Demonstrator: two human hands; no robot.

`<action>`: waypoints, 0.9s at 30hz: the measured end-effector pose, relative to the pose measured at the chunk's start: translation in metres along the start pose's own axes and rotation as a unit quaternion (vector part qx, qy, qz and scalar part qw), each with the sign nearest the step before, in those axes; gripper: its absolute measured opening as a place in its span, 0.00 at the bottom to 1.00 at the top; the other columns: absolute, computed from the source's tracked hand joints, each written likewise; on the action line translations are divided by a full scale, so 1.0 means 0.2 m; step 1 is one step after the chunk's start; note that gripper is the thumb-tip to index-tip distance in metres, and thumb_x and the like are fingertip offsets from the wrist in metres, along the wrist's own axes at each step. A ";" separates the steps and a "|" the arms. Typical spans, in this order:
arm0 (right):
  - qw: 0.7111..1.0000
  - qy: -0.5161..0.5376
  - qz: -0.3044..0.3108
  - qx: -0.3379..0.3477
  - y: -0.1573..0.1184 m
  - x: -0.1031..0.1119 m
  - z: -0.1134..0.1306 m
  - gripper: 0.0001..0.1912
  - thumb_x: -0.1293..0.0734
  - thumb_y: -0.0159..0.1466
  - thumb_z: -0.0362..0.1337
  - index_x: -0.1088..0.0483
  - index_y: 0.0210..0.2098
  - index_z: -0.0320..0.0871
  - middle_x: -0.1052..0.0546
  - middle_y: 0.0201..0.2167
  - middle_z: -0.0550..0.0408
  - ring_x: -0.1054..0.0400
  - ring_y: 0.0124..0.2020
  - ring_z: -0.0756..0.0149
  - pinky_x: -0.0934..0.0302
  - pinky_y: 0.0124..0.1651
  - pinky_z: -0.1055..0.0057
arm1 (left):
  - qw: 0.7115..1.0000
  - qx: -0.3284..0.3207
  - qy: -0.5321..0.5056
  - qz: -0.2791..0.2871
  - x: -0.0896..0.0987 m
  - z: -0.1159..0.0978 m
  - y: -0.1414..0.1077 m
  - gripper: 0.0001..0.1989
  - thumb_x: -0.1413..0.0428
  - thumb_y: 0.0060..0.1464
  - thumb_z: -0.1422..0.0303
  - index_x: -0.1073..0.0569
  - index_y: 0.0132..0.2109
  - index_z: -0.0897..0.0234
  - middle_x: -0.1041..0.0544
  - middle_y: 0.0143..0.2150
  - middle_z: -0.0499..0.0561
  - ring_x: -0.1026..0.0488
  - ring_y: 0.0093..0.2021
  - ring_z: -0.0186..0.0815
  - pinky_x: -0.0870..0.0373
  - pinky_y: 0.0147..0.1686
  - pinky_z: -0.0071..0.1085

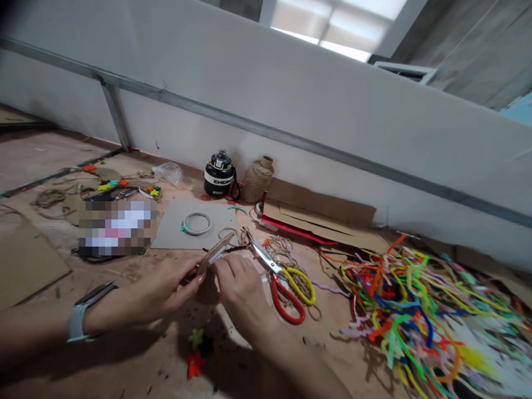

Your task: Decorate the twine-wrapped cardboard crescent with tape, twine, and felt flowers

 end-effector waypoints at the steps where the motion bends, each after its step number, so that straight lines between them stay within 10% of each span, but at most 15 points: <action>1: 1.000 -0.021 0.013 0.003 0.00 0.00 0.02 0.08 0.41 0.68 0.27 0.30 0.40 0.37 0.27 0.33 0.48 0.35 0.35 0.60 0.39 0.38 0.66 | 1.000 -0.001 0.018 0.005 0.00 -0.01 -0.01 0.14 0.55 0.62 0.67 0.30 0.50 0.64 0.22 0.45 0.57 0.25 0.44 0.42 0.30 0.44 0.35; 11: 0.978 -0.199 0.036 0.049 -0.01 0.07 0.18 0.16 0.47 0.62 0.19 0.31 0.40 0.35 0.27 0.32 0.45 0.36 0.31 0.58 0.41 0.36 0.63 | 0.974 -0.083 0.210 -0.021 -0.06 -0.09 -0.10 0.23 0.56 0.63 0.70 0.40 0.63 0.72 0.24 0.51 0.68 0.23 0.40 0.49 0.27 0.37 0.41; 27: 0.993 -0.075 0.093 0.010 -0.04 0.00 0.09 0.07 0.41 0.66 0.24 0.33 0.38 0.40 0.30 0.33 0.50 0.37 0.34 0.60 0.41 0.39 0.63 | 0.978 -0.057 0.196 0.038 0.00 -0.12 -0.06 0.23 0.59 0.64 0.68 0.40 0.63 0.71 0.22 0.47 0.67 0.22 0.40 0.52 0.26 0.36 0.45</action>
Point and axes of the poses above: each hand's wrist, its own y-axis towards the middle knuckle, its own x-axis out of the back of the hand, z = x × y, the point moved 9 cm from there along y, towards the middle knuckle
